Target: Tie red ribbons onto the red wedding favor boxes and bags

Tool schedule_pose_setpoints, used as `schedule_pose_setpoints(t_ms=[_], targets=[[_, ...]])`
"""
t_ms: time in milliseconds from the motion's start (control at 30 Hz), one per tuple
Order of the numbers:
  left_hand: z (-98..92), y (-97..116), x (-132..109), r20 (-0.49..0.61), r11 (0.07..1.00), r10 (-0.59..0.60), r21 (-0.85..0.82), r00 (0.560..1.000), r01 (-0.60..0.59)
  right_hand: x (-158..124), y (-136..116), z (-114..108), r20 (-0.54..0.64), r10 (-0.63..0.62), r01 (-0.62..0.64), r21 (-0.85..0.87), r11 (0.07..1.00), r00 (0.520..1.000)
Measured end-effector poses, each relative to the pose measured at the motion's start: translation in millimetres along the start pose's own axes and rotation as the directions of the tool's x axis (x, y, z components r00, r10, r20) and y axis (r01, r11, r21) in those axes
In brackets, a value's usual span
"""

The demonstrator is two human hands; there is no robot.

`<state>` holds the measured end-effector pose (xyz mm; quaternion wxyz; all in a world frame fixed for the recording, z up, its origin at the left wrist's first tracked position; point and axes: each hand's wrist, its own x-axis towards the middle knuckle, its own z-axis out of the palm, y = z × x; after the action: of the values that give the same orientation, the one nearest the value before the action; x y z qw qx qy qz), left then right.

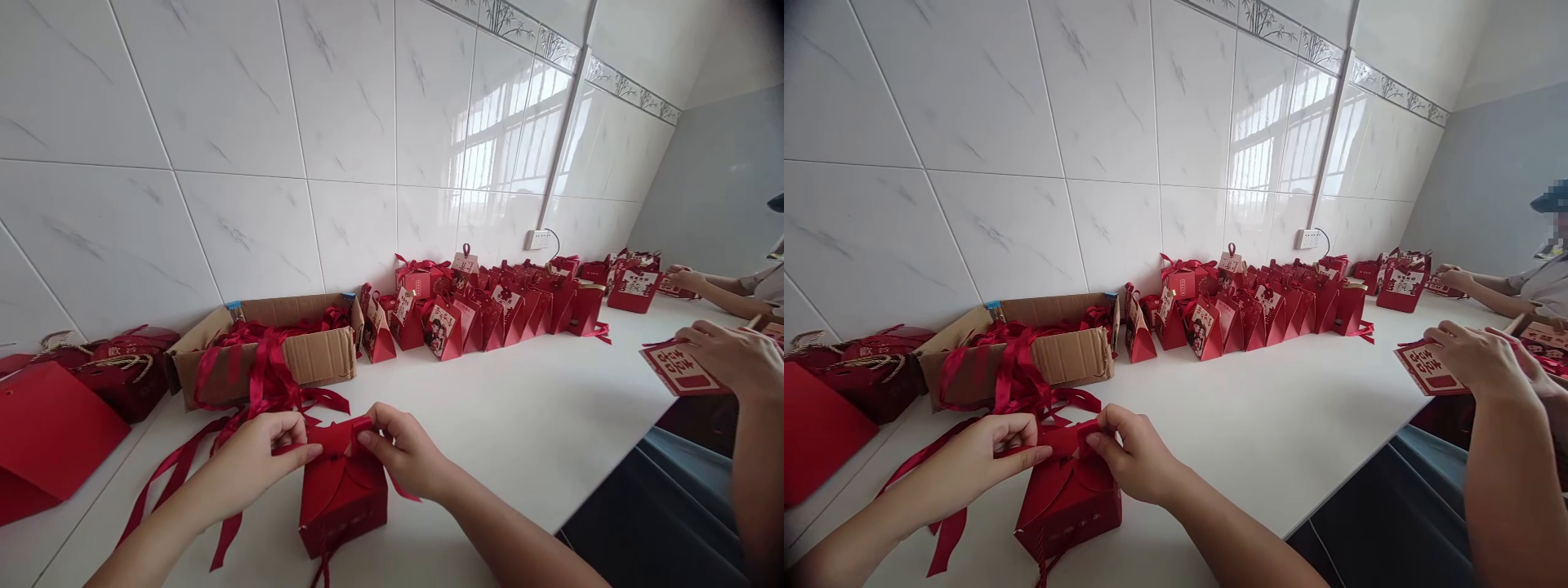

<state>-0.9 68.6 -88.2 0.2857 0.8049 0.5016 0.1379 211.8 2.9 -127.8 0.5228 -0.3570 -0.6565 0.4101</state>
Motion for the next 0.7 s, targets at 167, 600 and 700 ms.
schedule_pose_setpoints(t_ms=[167, 600, 700], targets=[[0.5, 1, -1, -0.008, 1.000, 0.007, -0.007, 1.000, -0.008, -1, -2, -2, 0.022, 0.003, -0.002, -0.053, 0.999, 1.000], [-9.9, 41, -26, 0.001, 0.985, 0.090, -0.150, 0.996, -0.088, 9, -10, 10, -0.154, 0.153, -0.179, -0.175, 0.968, 0.976], [-12.5, 44, -32, 0.007, 0.977, 0.120, -0.178, 0.993, -0.117, 13, -12, 10, -0.158, 0.182, -0.215, -0.227, 0.950, 0.971]])
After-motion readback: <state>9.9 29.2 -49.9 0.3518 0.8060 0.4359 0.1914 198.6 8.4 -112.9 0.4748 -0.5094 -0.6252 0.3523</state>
